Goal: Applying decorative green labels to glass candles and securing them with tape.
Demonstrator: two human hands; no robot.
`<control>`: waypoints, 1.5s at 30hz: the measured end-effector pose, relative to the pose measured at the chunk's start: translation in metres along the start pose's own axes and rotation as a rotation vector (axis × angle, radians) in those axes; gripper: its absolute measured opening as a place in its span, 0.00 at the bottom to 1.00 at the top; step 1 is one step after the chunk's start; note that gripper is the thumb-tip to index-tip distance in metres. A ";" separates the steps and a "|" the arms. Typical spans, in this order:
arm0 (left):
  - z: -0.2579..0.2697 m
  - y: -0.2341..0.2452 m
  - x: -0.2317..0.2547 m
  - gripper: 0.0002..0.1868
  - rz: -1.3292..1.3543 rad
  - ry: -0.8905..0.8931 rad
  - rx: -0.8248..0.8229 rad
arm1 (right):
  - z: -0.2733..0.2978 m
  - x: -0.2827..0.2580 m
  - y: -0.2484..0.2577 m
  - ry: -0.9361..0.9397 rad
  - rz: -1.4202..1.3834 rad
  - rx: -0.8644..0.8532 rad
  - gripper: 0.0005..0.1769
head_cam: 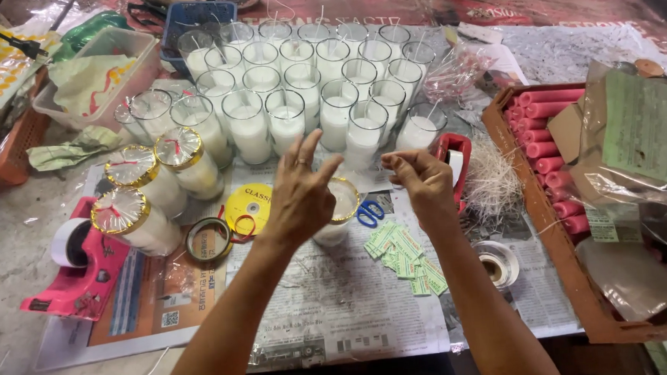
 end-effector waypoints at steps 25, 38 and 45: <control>0.005 -0.024 -0.037 0.07 -0.083 0.218 -0.535 | -0.001 0.056 -0.007 -0.174 -0.030 -0.205 0.13; 0.046 0.043 -0.048 0.44 1.111 0.579 -0.078 | 0.011 0.065 -0.028 -0.215 0.144 -0.484 0.49; 0.040 -0.047 -0.040 0.43 0.551 0.489 -0.338 | 0.006 0.048 -0.081 -0.037 0.327 -0.559 0.67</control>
Point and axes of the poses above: each hand's wrist, its own z-axis away from the middle knuckle, its own y-axis out of the back of the hand, x = y × z, the point moved 8 cm from there along -z, towards the middle knuckle, and after that the axes turned 15 degrees about -y, right-handed, at the moved point
